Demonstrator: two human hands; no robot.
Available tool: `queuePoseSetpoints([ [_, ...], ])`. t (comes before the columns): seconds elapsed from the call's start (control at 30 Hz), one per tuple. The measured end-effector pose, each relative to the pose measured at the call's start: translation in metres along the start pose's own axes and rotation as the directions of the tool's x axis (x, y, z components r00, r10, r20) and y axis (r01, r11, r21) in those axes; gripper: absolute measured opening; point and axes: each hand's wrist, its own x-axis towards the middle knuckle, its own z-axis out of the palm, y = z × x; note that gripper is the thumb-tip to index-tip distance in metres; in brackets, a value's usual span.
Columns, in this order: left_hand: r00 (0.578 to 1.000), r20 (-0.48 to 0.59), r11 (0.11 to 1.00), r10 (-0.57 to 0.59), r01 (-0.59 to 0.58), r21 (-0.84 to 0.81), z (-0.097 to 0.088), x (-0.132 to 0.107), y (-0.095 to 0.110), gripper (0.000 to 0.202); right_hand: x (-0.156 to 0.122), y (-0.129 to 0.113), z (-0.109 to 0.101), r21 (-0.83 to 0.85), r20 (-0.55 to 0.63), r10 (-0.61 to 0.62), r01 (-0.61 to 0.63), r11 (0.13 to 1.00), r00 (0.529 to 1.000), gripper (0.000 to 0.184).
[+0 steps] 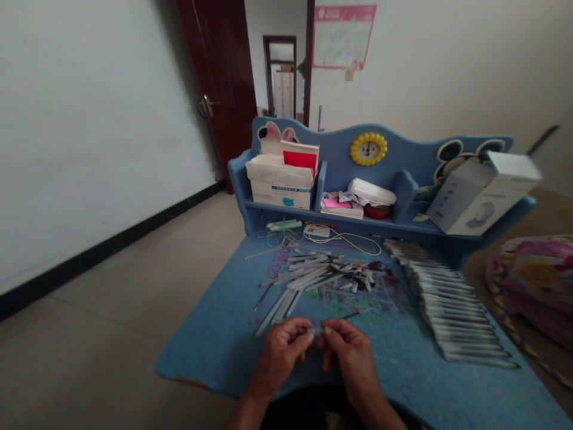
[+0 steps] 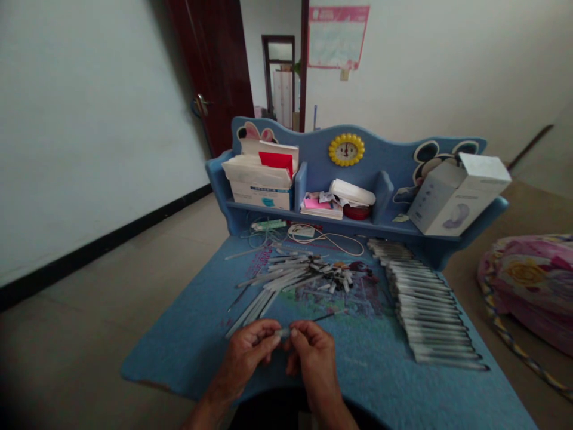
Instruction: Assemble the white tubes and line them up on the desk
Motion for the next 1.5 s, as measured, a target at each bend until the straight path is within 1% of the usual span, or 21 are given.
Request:
queuePoseSetpoints([
  [0.17, 1.0, -0.019, 1.0, 0.006, -0.007, -0.016, 0.0, 0.0, -0.004, 0.027, 0.003, 0.011, -0.008, -0.111, 0.034, -0.032, 0.035, 0.993, 0.999, 0.041],
  [0.23, 1.0, -0.028, 0.999, 0.004, -0.005, -0.031, -0.001, 0.0, -0.005, 0.026, 0.005, 0.01, -0.012, -0.148, 0.042, -0.057, 0.063, 0.987, 0.997, 0.048],
  [0.3, 1.0, -0.026, 0.999, 0.004, -0.005, -0.038, -0.001, 0.0, -0.005, 0.024, 0.004, -0.001, -0.014, -0.189, 0.02, -0.086, 0.088, 0.978, 0.996, 0.054],
  [0.37, 1.0, -0.027, 1.0, 0.012, -0.013, -0.028, -0.001, -0.001, -0.004, 0.022, 0.0, -0.021, -0.016, -0.229, -0.033, -0.158, 0.146, 0.962, 0.987, 0.055],
  [0.4, 0.999, -0.031, 1.0, 0.012, -0.013, -0.023, 0.0, -0.001, -0.004, 0.021, -0.002, -0.033, -0.016, -0.245, -0.058, -0.229, 0.209, 0.947, 0.972, 0.054],
  [0.43, 0.999, -0.04, 1.0, 0.009, -0.01, -0.021, 0.0, -0.002, -0.003, 0.022, -0.003, -0.044, -0.017, -0.27, -0.093, -0.322, 0.287, 0.919, 0.942, 0.052],
  [0.47, 0.999, -0.045, 1.0, 0.004, -0.005, -0.02, 0.0, -0.002, -0.003, 0.022, -0.003, -0.054, -0.019, -0.295, -0.099, -0.401, 0.358, 0.886, 0.911, 0.049],
  [0.5, 0.999, -0.047, 1.0, 0.003, -0.003, -0.019, 0.0, -0.002, -0.003, 0.023, -0.002, -0.06, -0.021, -0.339, -0.093, -0.454, 0.401, 0.851, 0.886, 0.044],
  [0.53, 0.999, -0.045, 1.0, 0.006, -0.007, -0.018, 0.001, -0.002, -0.003, 0.023, 0.0, -0.064, -0.023, -0.4, -0.051, -0.466, 0.41, 0.82, 0.883, 0.037],
  [0.57, 0.999, -0.041, 1.0, 0.014, -0.015, -0.015, 0.001, -0.001, -0.003, 0.022, 0.002, -0.064, -0.026, -0.471, -0.004, -0.447, 0.393, 0.79, 0.894, 0.03],
  [0.63, 0.999, -0.035, 1.0, 0.031, -0.031, -0.003, 0.0, -0.001, -0.004, 0.02, 0.007, -0.056, -0.033, -0.61, 0.073, -0.379, 0.342, 0.715, 0.922, 0.023],
  [0.7, 0.999, -0.042, 1.0, 0.031, -0.031, 0.006, 0.0, 0.0, -0.005, 0.021, 0.009, -0.041, -0.039, -0.684, 0.115, -0.34, 0.323, 0.654, 0.933, 0.023],
  [0.73, 0.999, -0.045, 1.0, 0.03, -0.03, 0.008, 0.0, 0.0, -0.005, 0.021, 0.009, -0.033, -0.04, -0.696, 0.13, -0.321, 0.317, 0.644, 0.938, 0.024],
  [0.83, 0.998, -0.049, 0.999, 0.036, -0.036, 0.01, 0.0, 0.0, -0.006, 0.02, 0.005, -0.016, -0.04, -0.68, 0.168, -0.261, 0.304, 0.667, 0.951, 0.027],
  [1.0, 0.999, -0.041, 0.999, 0.032, -0.031, 0.013, 0.002, -0.001, -0.001, 0.019, 0.004, -0.005, -0.038, -0.644, 0.225, -0.23, 0.322, 0.694, 0.947, 0.029],
  [1.17, 0.999, -0.032, 0.998, 0.034, -0.032, 0.052, 0.006, -0.002, 0.012, 0.013, 0.008, 0.002, -0.044, -0.649, 0.224, -0.222, 0.315, 0.692, 0.949, 0.029],
  [1.3, 0.999, -0.029, 0.999, 0.029, -0.028, 0.032, 0.014, 0.001, 0.02, 0.012, 0.006, 0.004, -0.044, -0.621, 0.24, -0.202, 0.31, 0.72, 0.95, 0.029],
  [1.37, 0.999, -0.032, 0.999, 0.027, -0.026, 0.027, 0.019, 0.003, 0.022, 0.011, 0.004, 0.004, -0.043, -0.6, 0.229, -0.219, 0.314, 0.736, 0.949, 0.027],
  [1.5, 0.999, -0.025, 1.0, 0.021, -0.021, 0.009, 0.027, 0.006, 0.019, 0.011, 0.001, 0.005, -0.043, -0.582, 0.171, -0.263, 0.313, 0.75, 0.949, 0.026],
])
